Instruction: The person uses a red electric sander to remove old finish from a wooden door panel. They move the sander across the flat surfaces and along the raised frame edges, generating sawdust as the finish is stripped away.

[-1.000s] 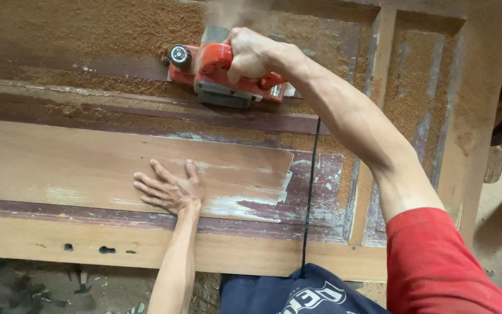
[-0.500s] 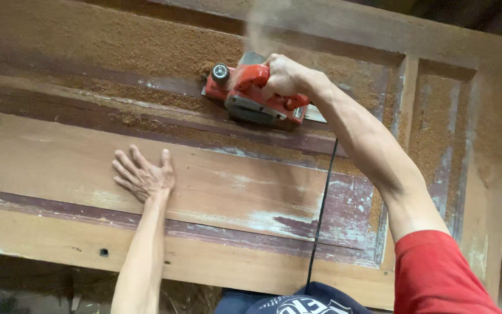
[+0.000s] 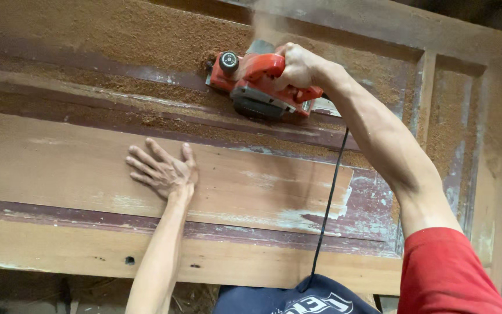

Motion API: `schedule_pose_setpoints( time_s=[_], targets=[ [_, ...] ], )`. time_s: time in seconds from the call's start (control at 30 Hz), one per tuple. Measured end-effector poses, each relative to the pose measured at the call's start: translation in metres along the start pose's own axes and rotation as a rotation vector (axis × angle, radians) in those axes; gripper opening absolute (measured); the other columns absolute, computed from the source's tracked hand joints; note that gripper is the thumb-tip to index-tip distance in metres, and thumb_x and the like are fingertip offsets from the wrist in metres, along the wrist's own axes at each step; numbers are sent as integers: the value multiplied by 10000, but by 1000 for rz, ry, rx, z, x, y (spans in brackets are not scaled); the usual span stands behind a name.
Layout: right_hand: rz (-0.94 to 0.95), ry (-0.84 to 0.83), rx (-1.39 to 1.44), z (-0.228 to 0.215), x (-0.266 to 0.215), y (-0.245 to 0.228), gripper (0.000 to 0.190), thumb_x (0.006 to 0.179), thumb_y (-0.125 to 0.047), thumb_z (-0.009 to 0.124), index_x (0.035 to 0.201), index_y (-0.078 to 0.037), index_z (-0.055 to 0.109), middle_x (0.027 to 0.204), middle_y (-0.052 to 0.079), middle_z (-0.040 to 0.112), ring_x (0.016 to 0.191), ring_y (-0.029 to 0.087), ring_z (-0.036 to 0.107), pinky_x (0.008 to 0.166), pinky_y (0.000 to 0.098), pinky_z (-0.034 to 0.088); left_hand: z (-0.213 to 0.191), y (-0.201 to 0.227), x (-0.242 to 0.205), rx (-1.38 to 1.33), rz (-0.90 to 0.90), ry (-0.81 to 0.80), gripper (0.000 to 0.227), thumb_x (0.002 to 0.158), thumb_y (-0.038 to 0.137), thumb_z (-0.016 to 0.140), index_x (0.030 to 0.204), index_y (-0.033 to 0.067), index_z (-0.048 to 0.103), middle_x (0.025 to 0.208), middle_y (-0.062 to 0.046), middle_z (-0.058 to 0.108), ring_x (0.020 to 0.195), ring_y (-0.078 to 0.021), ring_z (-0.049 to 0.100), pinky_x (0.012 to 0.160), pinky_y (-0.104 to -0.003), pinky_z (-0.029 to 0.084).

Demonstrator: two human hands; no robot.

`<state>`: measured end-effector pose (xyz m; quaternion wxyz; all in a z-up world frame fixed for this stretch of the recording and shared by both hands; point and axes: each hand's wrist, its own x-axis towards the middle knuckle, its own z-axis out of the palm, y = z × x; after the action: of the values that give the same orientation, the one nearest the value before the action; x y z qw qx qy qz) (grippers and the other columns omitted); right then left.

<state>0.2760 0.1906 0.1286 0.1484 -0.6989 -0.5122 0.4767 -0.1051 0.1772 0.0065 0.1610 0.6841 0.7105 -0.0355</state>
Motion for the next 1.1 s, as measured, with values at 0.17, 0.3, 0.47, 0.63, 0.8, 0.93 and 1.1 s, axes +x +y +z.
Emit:
schedule_pose_setpoints(
  time_s=[0.17, 0.3, 0.47, 0.63, 0.8, 0.93, 1.1],
  targets=[
    [-102, 57, -155, 6, 18, -7, 278, 583, -106, 769, 828, 12, 713, 718, 82, 693, 612, 180, 660, 556, 370, 562, 1, 2, 0, -31, 14, -4, 948, 985, 684, 351, 1669, 100, 51, 1675, -300, -109, 1545, -521, -91, 1221, -690, -22],
    [-49, 61, -134, 13, 30, -18, 299, 553, -119, 735, 832, -14, 711, 718, 65, 705, 611, 176, 663, 571, 365, 573, -1, 1, 0, -26, 12, -11, 949, 989, 695, 327, 1666, 97, 36, 1667, -300, -120, 1540, -519, -98, 1224, -689, -35],
    [-6, 52, -39, 21, 46, -38, 256, 585, -120, 712, 814, -7, 695, 688, 62, 704, 579, 144, 668, 537, 334, 570, 1, 0, 2, -19, 21, -20, 942, 984, 694, 312, 1656, 92, 42, 1651, -318, -122, 1524, -529, -103, 1210, -687, -42],
    [-98, 55, -86, 27, 64, -52, 239, 611, -111, 736, 819, -6, 686, 682, 58, 694, 566, 123, 638, 522, 326, 544, 3, 1, 1, 18, 36, 17, 923, 998, 679, 346, 1648, 64, 121, 1659, -332, -61, 1523, -550, -74, 1206, -691, -23],
    [-65, 27, -32, 30, 79, -63, 208, 657, -102, 742, 827, 5, 687, 671, 64, 685, 564, 127, 652, 516, 340, 547, 0, 6, 0, 20, 22, 35, 914, 961, 662, 398, 1631, 79, 177, 1662, -319, -15, 1518, -539, -47, 1199, -680, -7],
    [-97, 40, -94, 36, 92, -76, 178, 661, -71, 750, 815, 10, 714, 684, 53, 688, 584, 122, 656, 547, 335, 558, -5, 7, 0, 14, -2, 38, 913, 947, 662, 406, 1622, 90, 181, 1661, -304, -1, 1522, -524, -32, 1193, -676, 0],
    [-98, 28, -94, 40, 101, -88, 179, 697, -91, 762, 856, -29, 711, 687, 66, 674, 584, 138, 621, 558, 353, 550, -8, 7, -3, 54, 11, 22, 888, 969, 643, 399, 1623, 83, 185, 1661, -320, 8, 1519, -546, -13, 1196, -674, 9]
  ],
)
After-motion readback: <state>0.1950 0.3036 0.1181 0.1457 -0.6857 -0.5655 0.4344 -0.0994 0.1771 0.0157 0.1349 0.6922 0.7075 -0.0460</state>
